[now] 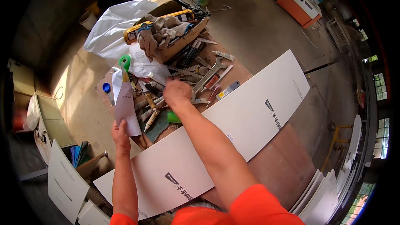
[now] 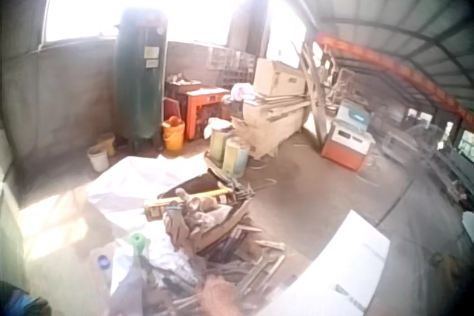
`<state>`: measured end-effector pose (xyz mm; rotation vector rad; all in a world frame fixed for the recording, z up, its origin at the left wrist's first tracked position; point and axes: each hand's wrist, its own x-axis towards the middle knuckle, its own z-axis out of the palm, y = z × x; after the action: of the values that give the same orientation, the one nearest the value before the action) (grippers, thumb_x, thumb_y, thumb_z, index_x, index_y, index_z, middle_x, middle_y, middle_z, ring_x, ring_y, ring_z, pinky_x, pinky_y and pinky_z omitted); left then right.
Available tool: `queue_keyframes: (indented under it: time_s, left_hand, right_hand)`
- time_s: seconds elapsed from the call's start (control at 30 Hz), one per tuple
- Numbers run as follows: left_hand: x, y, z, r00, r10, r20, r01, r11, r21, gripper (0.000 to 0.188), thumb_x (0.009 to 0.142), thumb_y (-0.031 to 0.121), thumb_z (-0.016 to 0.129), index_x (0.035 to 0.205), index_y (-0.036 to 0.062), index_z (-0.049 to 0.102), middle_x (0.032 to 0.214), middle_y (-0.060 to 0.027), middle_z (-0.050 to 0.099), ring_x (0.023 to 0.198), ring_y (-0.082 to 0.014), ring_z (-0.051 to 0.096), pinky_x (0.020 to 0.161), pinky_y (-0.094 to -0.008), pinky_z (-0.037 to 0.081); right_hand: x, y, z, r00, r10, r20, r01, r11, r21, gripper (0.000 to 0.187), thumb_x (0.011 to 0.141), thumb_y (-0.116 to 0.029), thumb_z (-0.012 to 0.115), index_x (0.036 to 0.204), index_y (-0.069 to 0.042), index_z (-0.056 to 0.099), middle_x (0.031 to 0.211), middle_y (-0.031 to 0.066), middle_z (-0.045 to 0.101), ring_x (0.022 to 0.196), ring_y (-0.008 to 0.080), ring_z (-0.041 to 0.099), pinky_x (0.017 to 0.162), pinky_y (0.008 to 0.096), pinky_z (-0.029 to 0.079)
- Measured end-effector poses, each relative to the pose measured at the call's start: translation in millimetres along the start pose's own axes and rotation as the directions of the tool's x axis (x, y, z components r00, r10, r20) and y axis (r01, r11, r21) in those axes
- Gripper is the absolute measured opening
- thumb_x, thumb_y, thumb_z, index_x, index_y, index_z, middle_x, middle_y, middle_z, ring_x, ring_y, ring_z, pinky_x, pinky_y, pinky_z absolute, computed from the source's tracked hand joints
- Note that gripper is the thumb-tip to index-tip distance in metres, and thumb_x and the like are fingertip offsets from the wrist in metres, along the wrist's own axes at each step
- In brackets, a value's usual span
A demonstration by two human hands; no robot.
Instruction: The person wipes the surface of large white panels with a cloth, occasionally applying liquid from a bottle. They handle the panels one at a time, flipping them over to clean both sides and stacking them on a table.
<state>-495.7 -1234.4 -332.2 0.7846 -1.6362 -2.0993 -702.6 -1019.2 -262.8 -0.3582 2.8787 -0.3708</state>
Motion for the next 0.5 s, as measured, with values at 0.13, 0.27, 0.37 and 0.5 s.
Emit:
queue_keyframes:
  time_s: [0.13, 0.27, 0.37, 0.5]
  left_hand:
    - [-3, -2, -1, 1.000, -0.014, -0.011, 0.014, 0.999, -0.038, 0.029, 0.103, 0.014, 0.065, 0.129, 0.0004, 0.068, 0.114, -0.0026, 0.072, 0.100, -0.0092, 0.064, 0.088, -0.0259, 0.051]
    - [-1, -3, -2, 1.000, -0.009, 0.001, 0.009, 1.000, -0.027, 0.028, 0.103, 0.014, 0.065, 0.128, 0.0010, 0.068, 0.113, -0.0019, 0.072, 0.099, -0.0085, 0.064, 0.088, -0.0252, 0.051]
    - [-2, -2, -2, 1.000, -0.015, -0.009, 0.014, 1.000, -0.027, 0.027, 0.102, 0.015, 0.066, 0.125, 0.0020, 0.070, 0.112, -0.0011, 0.073, 0.096, -0.0080, 0.065, 0.087, -0.0247, 0.051]
    - [-2, 3, 3, 1.000, -0.018, -0.002, 0.018, 0.999, -0.028, 0.028, 0.102, 0.016, 0.066, 0.126, 0.0018, 0.070, 0.112, -0.0011, 0.073, 0.096, -0.0081, 0.065, 0.087, -0.0246, 0.051]
  right_hand:
    - [-5, 49, -35, 0.941, 0.200, -0.273, -0.102, 0.937, 0.335, 0.041, 0.091, -0.038, 0.065, 0.117, -0.006, 0.068, 0.110, 0.0203, 0.073, 0.103, 0.0424, 0.070, 0.089, 0.0519, 0.055]
    - [-7, 78, -51, 0.967, 0.171, -0.191, -0.115, 0.955, 0.272, 0.049, 0.089, -0.045, 0.068, 0.122, -0.008, 0.069, 0.113, 0.0190, 0.073, 0.105, 0.0408, 0.069, 0.093, 0.0499, 0.054]
    - [-8, 76, -51, 0.984, 0.135, -0.117, -0.124, 0.987, 0.099, 0.056, 0.088, -0.047, 0.071, 0.128, -0.009, 0.069, 0.114, 0.0184, 0.074, 0.109, 0.0372, 0.070, 0.096, 0.0454, 0.053]
    - [-9, 78, -32, 0.950, 0.095, -0.296, -0.036, 0.979, 0.199, 0.046, 0.090, -0.043, 0.070, 0.121, -0.010, 0.073, 0.112, 0.0156, 0.075, 0.106, 0.0355, 0.070, 0.094, 0.0448, 0.054]
